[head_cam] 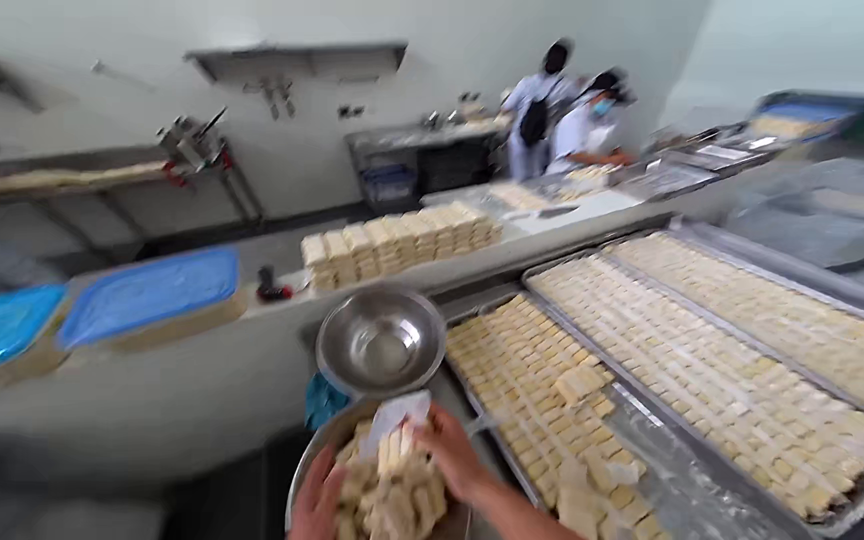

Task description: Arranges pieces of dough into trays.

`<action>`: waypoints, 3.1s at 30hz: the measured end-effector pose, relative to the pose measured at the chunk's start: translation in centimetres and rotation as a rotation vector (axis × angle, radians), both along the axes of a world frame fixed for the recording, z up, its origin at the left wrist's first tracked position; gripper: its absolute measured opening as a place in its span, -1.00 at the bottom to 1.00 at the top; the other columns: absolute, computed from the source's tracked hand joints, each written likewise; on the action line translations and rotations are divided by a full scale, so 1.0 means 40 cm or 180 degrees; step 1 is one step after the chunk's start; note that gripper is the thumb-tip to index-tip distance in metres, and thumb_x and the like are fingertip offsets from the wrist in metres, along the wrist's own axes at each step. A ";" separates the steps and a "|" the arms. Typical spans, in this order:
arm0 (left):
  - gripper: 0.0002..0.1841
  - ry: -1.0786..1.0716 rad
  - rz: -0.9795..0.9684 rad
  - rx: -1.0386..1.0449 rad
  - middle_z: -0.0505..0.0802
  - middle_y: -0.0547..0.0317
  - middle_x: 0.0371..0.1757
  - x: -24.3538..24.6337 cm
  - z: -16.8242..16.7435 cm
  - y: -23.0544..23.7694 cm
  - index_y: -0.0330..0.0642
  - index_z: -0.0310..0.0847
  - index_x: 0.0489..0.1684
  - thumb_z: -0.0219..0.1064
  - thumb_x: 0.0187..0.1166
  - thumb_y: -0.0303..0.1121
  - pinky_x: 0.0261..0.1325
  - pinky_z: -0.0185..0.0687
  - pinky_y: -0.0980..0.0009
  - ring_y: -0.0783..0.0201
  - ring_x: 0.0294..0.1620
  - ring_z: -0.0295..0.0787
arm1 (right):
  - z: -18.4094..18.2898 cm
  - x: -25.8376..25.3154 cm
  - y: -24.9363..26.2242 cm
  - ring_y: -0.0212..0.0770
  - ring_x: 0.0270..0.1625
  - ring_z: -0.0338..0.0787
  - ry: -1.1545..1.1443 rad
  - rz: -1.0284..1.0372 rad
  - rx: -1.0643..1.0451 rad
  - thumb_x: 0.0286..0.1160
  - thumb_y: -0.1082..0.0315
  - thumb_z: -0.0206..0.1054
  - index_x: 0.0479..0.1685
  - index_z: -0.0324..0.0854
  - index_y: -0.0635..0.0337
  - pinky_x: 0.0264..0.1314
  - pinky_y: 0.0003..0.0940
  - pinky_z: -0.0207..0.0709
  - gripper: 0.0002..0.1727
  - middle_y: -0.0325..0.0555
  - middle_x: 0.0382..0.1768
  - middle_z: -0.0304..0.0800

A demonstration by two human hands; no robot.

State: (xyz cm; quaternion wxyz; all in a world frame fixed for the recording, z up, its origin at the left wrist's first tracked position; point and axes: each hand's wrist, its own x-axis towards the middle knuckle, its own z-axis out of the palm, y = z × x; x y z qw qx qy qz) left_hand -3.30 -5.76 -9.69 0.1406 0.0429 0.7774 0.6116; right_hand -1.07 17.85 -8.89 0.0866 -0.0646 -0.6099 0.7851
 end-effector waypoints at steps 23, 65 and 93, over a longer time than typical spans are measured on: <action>-0.63 0.0649 0.0808 -0.0227 0.88 0.10 0.00 0.044 0.008 -0.011 -0.20 0.67 0.26 0.47 0.46 -0.48 0.10 0.80 0.20 0.26 -0.01 0.85 | -0.055 0.027 0.025 -0.15 0.09 0.85 -0.0977 0.1048 0.1934 0.44 0.23 0.57 0.31 0.54 0.23 0.23 -0.14 0.75 -0.49 0.02 0.05 0.81; -0.57 -0.0156 -0.0219 -0.1044 0.87 0.03 0.14 0.028 -0.065 -0.010 -0.17 0.63 0.38 0.29 0.50 -0.56 0.28 0.75 0.16 0.19 0.15 0.84 | 0.013 0.023 -0.016 -0.29 0.09 0.81 0.0156 0.1006 0.2189 0.78 0.23 0.16 0.10 0.78 0.16 0.22 -0.24 0.69 -0.70 -0.15 0.03 0.84; -0.50 0.0712 0.0269 -0.0934 0.69 -0.08 0.47 0.026 -0.120 -0.039 -0.18 0.52 0.55 0.29 0.58 -0.55 0.44 0.62 0.02 0.05 0.40 0.69 | 0.161 0.029 0.073 -0.59 -0.76 0.22 0.0264 0.0222 -0.0811 0.82 0.25 -0.21 -0.27 0.53 -0.14 -0.68 -0.70 0.18 -0.62 -0.50 -0.74 0.27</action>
